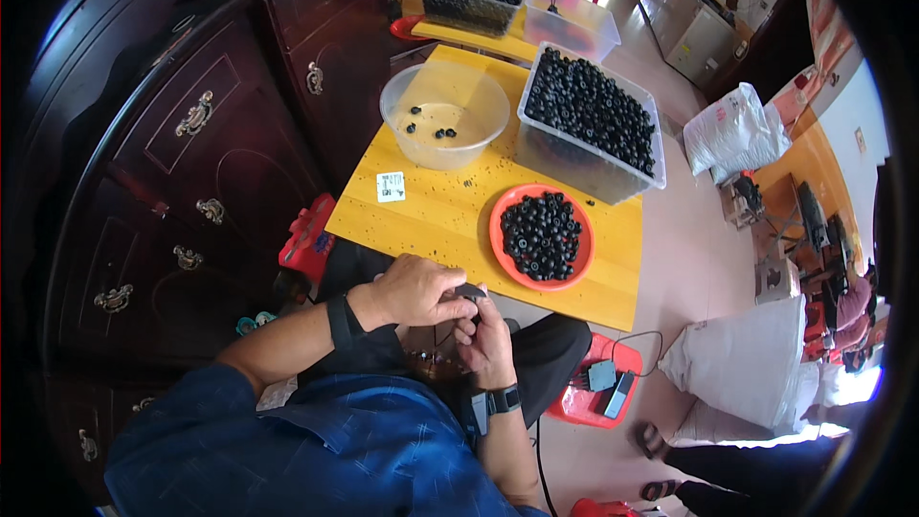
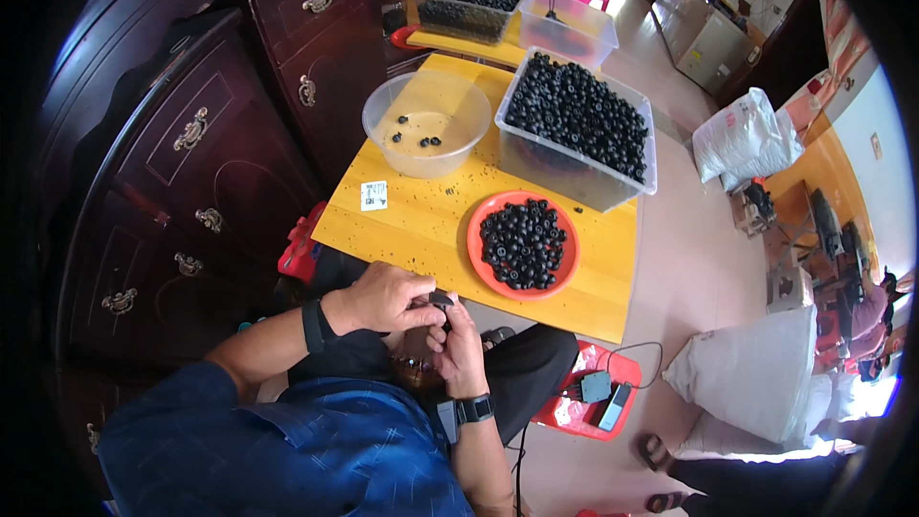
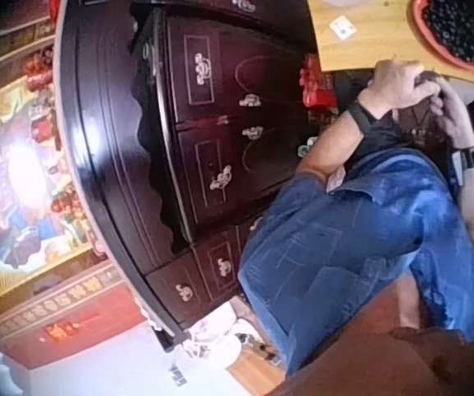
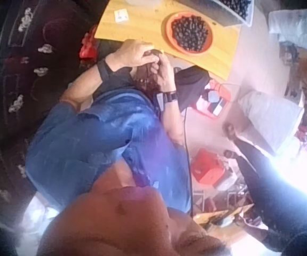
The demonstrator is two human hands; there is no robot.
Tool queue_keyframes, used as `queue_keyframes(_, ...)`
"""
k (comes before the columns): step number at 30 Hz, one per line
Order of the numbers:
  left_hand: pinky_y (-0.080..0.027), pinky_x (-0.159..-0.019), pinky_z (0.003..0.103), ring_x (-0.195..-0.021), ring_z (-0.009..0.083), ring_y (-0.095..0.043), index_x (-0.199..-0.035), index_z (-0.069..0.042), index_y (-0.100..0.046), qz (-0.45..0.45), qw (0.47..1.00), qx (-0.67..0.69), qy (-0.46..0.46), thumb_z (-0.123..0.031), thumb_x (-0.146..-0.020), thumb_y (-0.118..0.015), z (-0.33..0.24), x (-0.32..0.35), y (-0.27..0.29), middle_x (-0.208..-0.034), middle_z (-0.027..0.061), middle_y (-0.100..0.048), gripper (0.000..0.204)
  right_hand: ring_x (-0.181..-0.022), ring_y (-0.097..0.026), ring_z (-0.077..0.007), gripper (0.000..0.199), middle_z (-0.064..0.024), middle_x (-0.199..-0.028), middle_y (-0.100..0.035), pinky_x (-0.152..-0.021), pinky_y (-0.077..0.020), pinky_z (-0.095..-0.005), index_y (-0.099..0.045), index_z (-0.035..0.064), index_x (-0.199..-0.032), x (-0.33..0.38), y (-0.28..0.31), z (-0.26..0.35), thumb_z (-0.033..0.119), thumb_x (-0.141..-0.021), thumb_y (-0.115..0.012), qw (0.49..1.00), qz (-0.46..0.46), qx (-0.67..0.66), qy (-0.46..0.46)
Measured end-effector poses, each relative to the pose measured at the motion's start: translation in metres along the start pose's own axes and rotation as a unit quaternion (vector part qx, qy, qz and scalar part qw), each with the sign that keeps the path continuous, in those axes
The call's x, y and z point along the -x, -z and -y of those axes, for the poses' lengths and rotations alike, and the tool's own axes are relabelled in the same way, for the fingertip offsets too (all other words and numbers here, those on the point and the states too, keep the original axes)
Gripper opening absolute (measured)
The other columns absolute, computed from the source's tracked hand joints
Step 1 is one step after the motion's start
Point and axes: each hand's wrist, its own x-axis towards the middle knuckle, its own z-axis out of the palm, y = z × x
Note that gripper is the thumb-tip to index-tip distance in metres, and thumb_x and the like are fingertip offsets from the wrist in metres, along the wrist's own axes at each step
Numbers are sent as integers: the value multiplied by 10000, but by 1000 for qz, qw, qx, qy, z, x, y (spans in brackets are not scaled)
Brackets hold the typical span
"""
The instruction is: Sorting and inspecting small black spherical components at a table using a handheld tool.
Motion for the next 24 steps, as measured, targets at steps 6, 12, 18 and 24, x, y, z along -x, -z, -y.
queue_keyframes(6, -476, -575, 413, -638, 313, -634, -750, -59, -590, -61, 998, -20, -21, -428, -832, -711, 0, -2, -3, -658, 103, -629, 397, -545, -419, -24, 168, 46, -777, -527, -444, -338, -160, -567, 99, -1076, -2, -4, 0, 234, -1034, -475, 1000, -6, -23, -6)
queue_keyframes(12, -514, -609, 451, -694, 342, -666, -846, -55, -633, -15, 999, -51, 10, -417, -864, -661, 8, -1, -5, -732, 159, -672, 363, -541, -410, -29, 165, 49, -766, -515, -437, -322, -172, -553, 119, -1006, -8, -8, -1, 263, -1037, -480, 998, -29, -53, -17)
queue_keyframes(18, -499, -562, 438, -643, 338, -653, -818, -41, -639, -68, 997, -35, -28, -382, -874, -666, 12, -1, -16, -712, 137, -663, 346, -547, -394, -30, 202, 52, -762, -507, -441, -323, -173, -556, 120, -979, -11, -6, -1, 304, -1035, -495, 999, -24, -42, -16)
queue_keyframes(24, -465, -515, 383, -544, 270, -603, -816, -50, -626, -117, 988, 91, 46, -300, -845, -723, 0, -8, -8, -598, 88, -578, 269, -531, -391, -45, 251, 57, -735, -492, -442, -316, -192, -562, 130, -958, -13, -16, 8, 358, -1033, -485, 998, -32, -37, -27)
